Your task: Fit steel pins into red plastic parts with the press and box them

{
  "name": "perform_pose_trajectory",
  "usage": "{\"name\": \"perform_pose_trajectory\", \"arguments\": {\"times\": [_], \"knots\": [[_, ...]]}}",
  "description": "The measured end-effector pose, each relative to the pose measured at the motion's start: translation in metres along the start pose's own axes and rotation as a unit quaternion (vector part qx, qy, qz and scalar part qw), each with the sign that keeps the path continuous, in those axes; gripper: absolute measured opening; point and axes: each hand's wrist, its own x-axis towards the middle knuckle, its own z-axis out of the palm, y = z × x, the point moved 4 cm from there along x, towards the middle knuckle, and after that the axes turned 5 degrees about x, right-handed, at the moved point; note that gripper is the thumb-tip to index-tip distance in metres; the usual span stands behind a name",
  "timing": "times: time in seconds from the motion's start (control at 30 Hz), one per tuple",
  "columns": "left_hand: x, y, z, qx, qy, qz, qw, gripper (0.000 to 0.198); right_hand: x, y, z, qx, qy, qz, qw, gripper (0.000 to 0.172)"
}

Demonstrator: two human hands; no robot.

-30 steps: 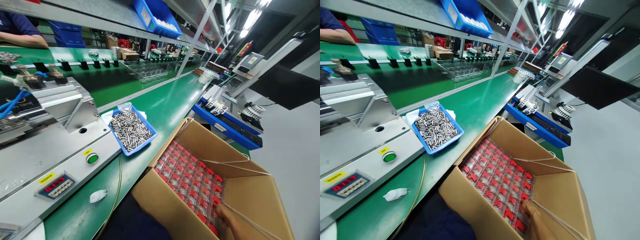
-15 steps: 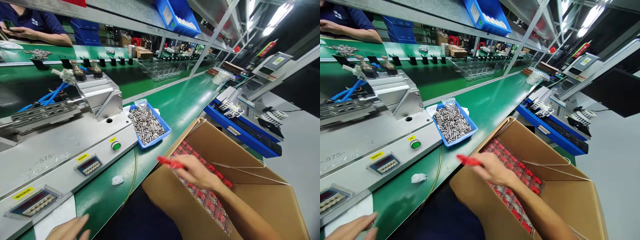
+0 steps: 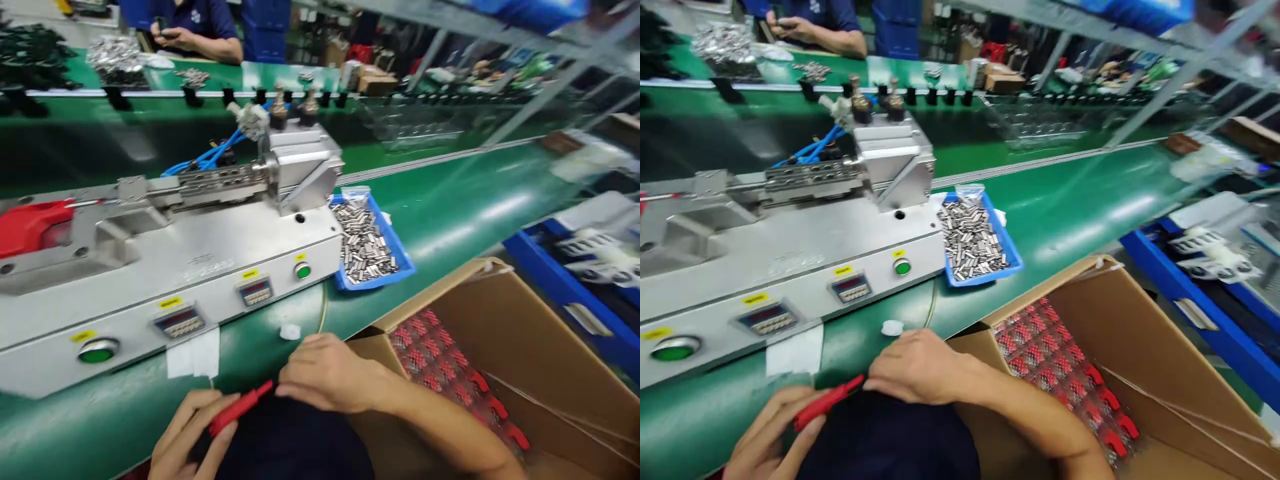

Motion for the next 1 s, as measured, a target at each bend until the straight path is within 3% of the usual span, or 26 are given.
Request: {"name": "perform_pose_trajectory", "arguments": {"times": [0.07,0.17,0.23,0.3,0.37,0.43,0.63,0.73,1.0], "knots": [[0.004,-0.005,-0.007,-0.041,0.014,-0.061,0.997,0.013,-0.001,0.006,-0.02,0.008,0.092,0.026,0.995,0.025],[0.008,-0.018,-0.013,-0.107,0.082,-0.184,0.974,0.022,-0.004,0.02,-0.041,-0.001,0.194,0.074,0.978,0.006],[0.007,-0.026,-0.011,-0.16,0.106,-0.247,0.95,0.032,-0.004,0.033,-0.043,-0.013,0.2,0.11,0.973,0.02],[0.008,-0.03,-0.006,-0.204,0.097,-0.278,0.934,0.038,-0.001,0.045,-0.032,-0.005,0.152,0.145,0.978,0.033],[0.011,-0.029,0.0,-0.24,0.072,-0.289,0.924,0.039,0.002,0.053,-0.017,0.024,0.099,0.173,0.98,0.022],[0.015,-0.026,0.005,-0.271,0.051,-0.293,0.915,0.038,0.005,0.056,-0.006,0.073,0.083,0.186,0.976,0.008],[0.031,-0.01,0.016,-0.348,0.04,-0.283,0.893,0.039,0.01,0.047,-0.01,0.251,0.109,0.243,0.931,0.008],[0.035,-0.004,0.015,-0.354,0.052,-0.273,0.893,0.037,0.009,0.044,-0.015,0.239,0.134,0.263,0.925,0.016],[0.041,0.006,0.01,-0.344,0.063,-0.26,0.9,0.031,0.016,0.032,-0.007,0.187,0.112,0.233,0.948,0.007]]}}
